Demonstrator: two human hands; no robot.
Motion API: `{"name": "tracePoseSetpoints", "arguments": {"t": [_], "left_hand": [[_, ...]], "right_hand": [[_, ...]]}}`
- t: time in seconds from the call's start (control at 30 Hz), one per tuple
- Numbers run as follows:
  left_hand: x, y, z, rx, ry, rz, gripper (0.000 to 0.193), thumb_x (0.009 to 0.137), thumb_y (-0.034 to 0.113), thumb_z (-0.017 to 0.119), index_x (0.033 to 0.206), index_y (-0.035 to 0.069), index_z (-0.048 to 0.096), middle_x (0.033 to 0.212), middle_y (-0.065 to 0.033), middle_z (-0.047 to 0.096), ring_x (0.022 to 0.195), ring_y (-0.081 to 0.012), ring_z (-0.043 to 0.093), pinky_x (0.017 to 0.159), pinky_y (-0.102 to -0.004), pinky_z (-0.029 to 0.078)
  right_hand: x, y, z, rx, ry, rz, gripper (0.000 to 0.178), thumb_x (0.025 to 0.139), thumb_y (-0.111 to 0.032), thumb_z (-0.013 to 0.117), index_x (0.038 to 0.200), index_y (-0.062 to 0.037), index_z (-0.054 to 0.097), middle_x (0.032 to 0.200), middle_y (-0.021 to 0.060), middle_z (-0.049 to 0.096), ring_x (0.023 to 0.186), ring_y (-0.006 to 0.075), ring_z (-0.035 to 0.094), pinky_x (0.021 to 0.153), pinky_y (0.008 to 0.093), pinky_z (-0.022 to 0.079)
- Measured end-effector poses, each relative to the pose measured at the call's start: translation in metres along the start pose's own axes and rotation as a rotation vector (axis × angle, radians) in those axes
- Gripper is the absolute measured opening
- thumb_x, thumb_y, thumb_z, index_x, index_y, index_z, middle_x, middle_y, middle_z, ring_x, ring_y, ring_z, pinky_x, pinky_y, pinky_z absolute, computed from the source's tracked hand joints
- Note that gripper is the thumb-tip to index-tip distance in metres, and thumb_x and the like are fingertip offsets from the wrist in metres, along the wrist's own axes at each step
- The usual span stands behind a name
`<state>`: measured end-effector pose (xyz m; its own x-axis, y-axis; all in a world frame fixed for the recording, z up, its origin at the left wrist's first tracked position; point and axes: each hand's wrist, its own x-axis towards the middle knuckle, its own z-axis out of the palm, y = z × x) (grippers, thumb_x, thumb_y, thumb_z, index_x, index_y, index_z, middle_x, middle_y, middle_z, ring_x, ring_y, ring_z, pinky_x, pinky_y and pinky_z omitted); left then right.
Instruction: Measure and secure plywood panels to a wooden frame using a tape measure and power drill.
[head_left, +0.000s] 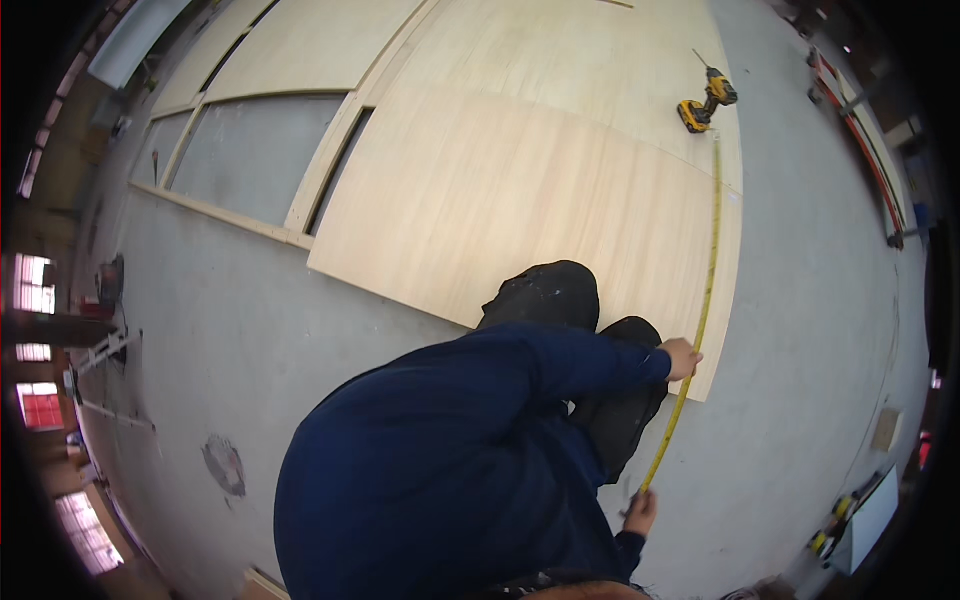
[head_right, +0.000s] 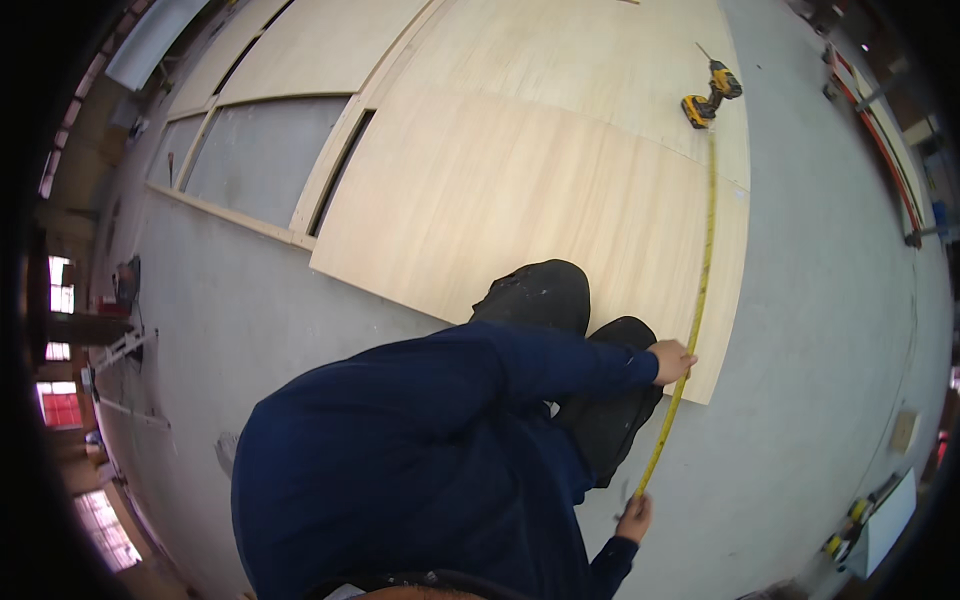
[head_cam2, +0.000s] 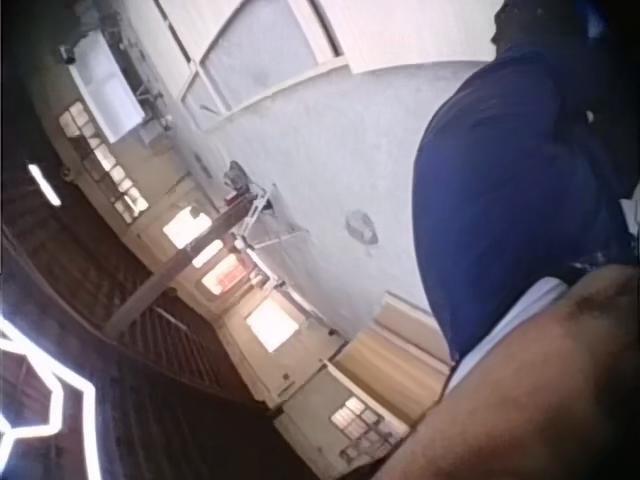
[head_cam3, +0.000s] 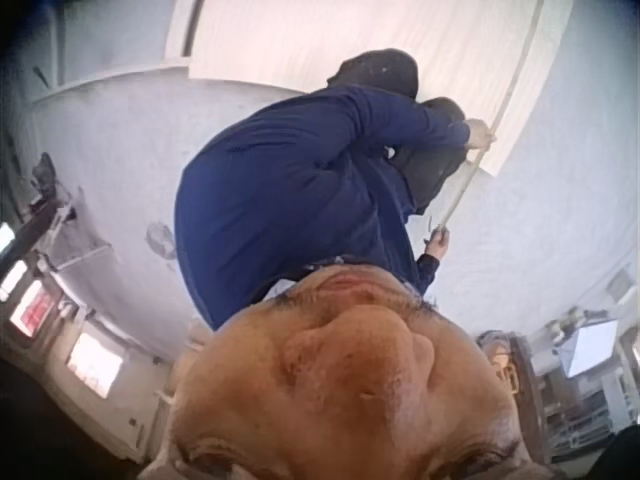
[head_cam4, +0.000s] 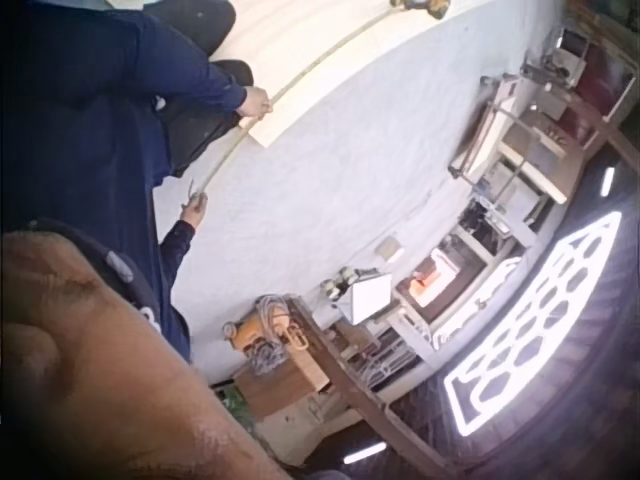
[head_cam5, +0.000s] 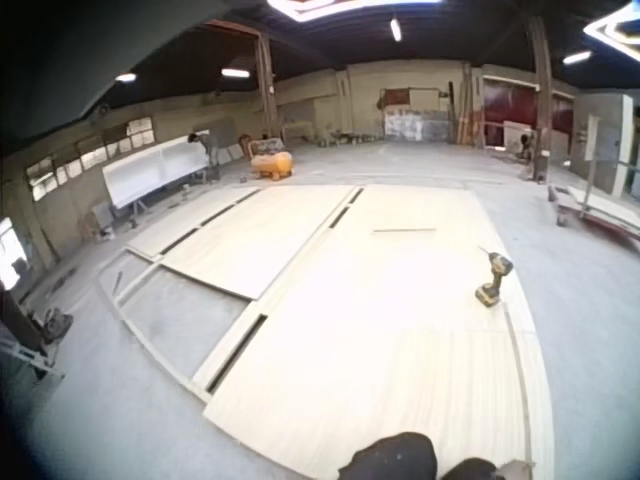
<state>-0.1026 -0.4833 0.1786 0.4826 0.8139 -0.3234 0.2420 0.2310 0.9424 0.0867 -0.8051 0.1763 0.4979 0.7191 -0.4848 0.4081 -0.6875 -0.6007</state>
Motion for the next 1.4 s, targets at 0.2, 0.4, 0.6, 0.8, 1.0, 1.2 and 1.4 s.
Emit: {"name": "tracePoseSetpoints", "arguments": {"t": [0.2, 0.4, 0.6, 0.8, 1.0, 1.2, 1.4], "left_hand": [[0.119, 0.032, -0.054, 0.193, 0.298, 0.007, 0.021, 0.078, 0.023, 0.053, 0.088, 0.009, 0.064, 0.071, -0.0196, 0.062, 0.070, -0.0365, 0.062, 0.064, -0.0443, 0.050], [0.167, -0.066, 0.056, 0.834, -0.072, 0.053, 0.019, 0.069, 0.017, 0.064, 0.086, 0.014, 0.071, 0.085, -0.0055, 0.068, 0.077, -0.0243, 0.065, 0.061, -0.0402, 0.052], [0.093, -0.090, 0.168, 0.713, -0.281, -0.017, 0.018, 0.075, 0.017, 0.057, 0.087, 0.012, 0.071, 0.085, -0.0082, 0.068, 0.080, -0.0282, 0.064, 0.062, -0.0396, 0.052], [0.069, -0.068, 0.093, 0.739, -0.159, -0.028, 0.028, 0.081, 0.026, 0.050, 0.086, 0.005, 0.069, 0.086, -0.0183, 0.066, 0.080, -0.0320, 0.064, 0.070, -0.0431, 0.051], [0.098, -0.026, 0.037, 0.435, 0.041, -0.155, 0.040, 0.085, 0.037, 0.054, 0.083, -0.001, 0.066, 0.085, -0.0213, 0.065, 0.085, -0.0346, 0.063, 0.074, -0.0419, 0.050], [0.161, -0.040, -0.021, 0.332, 0.205, -0.161, 0.047, 0.087, 0.039, 0.051, 0.086, -0.006, 0.063, 0.089, -0.0263, 0.063, 0.089, -0.0353, 0.062, 0.077, -0.0408, 0.050], [0.120, -0.063, 0.045, 0.220, 0.079, -0.119, 0.040, 0.077, 0.031, 0.061, 0.059, -0.004, 0.057, 0.047, -0.0130, 0.051, 0.040, -0.0257, 0.053, 0.042, -0.0391, 0.042]], "right_hand": [[0.037, 0.022, -0.028, -0.183, -0.231, 0.053, 0.020, 0.090, -0.020, 0.051, 0.097, -0.0022, 0.056, 0.070, 0.0016, 0.053, 0.056, 0.0104, 0.050, 0.048, 0.0230, 0.046], [0.027, 0.027, -0.002, -0.079, -0.246, 0.070, 0.021, 0.089, -0.022, 0.051, 0.092, -0.0027, 0.059, 0.067, 0.0016, 0.053, 0.054, 0.0107, 0.050, 0.050, 0.0232, 0.046], [0.011, 0.042, -0.006, 0.095, -0.113, 0.134, 0.022, 0.089, -0.023, 0.052, 0.086, -0.0033, 0.061, 0.064, 0.0016, 0.053, 0.052, 0.0110, 0.050, 0.051, 0.0235, 0.046], [-0.003, -0.009, 0.023, 0.337, -0.089, 0.162, 0.018, 0.086, -0.023, 0.054, 0.086, -0.0060, 0.061, 0.059, 0.0007, 0.050, 0.047, 0.0101, 0.047, 0.037, 0.0284, 0.045], [-0.070, 0.112, -0.002, 0.195, -0.100, 0.277, 0.018, 0.086, -0.024, 0.056, 0.081, -0.0071, 0.057, 0.055, 0.0000, 0.048, 0.042, 0.0112, 0.046, 0.035, 0.0287, 0.043], [-0.149, 0.294, -0.021, 0.219, 0.015, 0.336, 0.015, 0.082, -0.013, 0.061, 0.077, 0.0018, 0.062, 0.056, 0.0018, 0.054, 0.052, 0.0087, 0.051, 0.049, 0.0251, 0.042], [-0.051, 0.155, -0.007, 0.227, 0.125, 0.311, 0.013, 0.080, -0.012, 0.058, 0.078, -0.0006, 0.063, 0.054, -0.0018, 0.049, 0.042, 0.0083, 0.043, 0.036, 0.0251, 0.036]]}}
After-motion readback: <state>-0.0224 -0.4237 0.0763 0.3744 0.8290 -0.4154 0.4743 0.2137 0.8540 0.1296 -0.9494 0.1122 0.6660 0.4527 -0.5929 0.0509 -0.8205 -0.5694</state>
